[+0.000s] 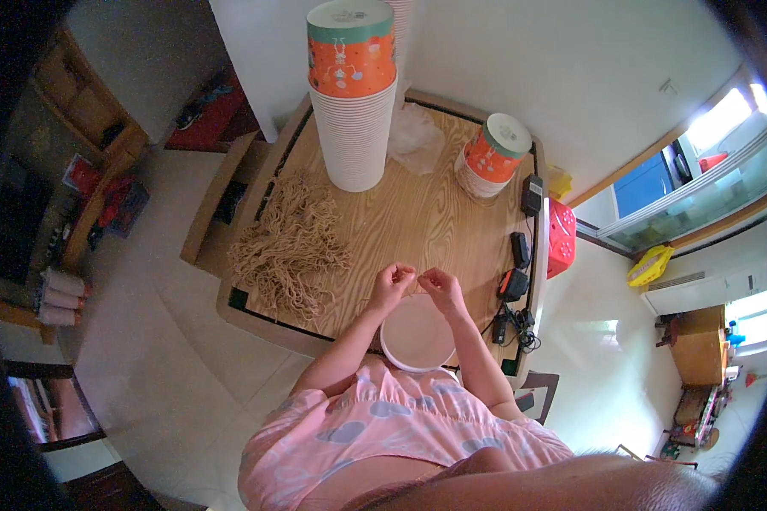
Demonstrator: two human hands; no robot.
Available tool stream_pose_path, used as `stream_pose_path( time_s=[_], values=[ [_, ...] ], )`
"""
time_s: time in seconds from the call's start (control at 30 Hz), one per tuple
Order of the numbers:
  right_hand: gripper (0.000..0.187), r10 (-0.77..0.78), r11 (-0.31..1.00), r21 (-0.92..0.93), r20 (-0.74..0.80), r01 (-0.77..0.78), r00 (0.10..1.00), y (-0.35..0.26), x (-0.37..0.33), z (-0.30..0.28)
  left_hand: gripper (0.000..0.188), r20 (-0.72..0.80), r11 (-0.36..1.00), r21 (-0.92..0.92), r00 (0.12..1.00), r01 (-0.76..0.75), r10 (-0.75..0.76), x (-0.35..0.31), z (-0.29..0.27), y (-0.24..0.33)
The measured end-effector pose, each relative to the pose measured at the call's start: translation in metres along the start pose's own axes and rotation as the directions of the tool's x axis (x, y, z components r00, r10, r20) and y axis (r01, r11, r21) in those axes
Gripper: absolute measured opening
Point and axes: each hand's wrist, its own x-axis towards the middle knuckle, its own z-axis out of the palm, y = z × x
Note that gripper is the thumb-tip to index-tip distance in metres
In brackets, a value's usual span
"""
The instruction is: Placing shredded decorative straw into paper cups as part of a packaging process.
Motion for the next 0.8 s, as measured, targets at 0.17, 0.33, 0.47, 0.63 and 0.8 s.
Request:
stream_pose_path(
  time_s=[0.17, 0.33, 0.47, 0.63, 0.8],
  values=[
    [0.009, -0.029, 0.998, 0.062, -0.005, 0.029, 1.0, -0.007, -0.004, -0.004, 0.01, 0.259, 0.94, 0.324, 0.966, -0.107, 0.02, -0.009, -0.006, 0.023],
    [0.009, -0.108, 0.961, 0.24, -0.127, 0.136, 0.986, -0.014, 0.001, 0.001, 0.011, 0.188, 0.957, 0.268, 0.98, -0.111, 0.061, -0.007, -0.007, 0.007],
    [0.023, -0.064, 0.994, 0.069, -0.239, 0.083, 0.969, -0.001, 0.012, -0.007, 0.013, 0.137, 0.938, 0.313, 0.984, -0.15, 0.112, -0.005, -0.006, -0.008],
    [0.035, 0.098, 0.913, -0.386, -0.101, -0.129, 0.99, -0.01, 0.014, -0.004, 0.014, 0.145, 0.912, 0.354, 0.975, -0.209, 0.167, -0.008, -0.005, -0.001],
    [0.031, 0.007, 0.949, -0.314, 0.052, 0.01, 0.999, 0.018, 0.026, -0.01, 0.014, 0.167, 0.888, 0.377, 0.962, -0.264, 0.215, -0.006, -0.002, -0.001]
  ],
)
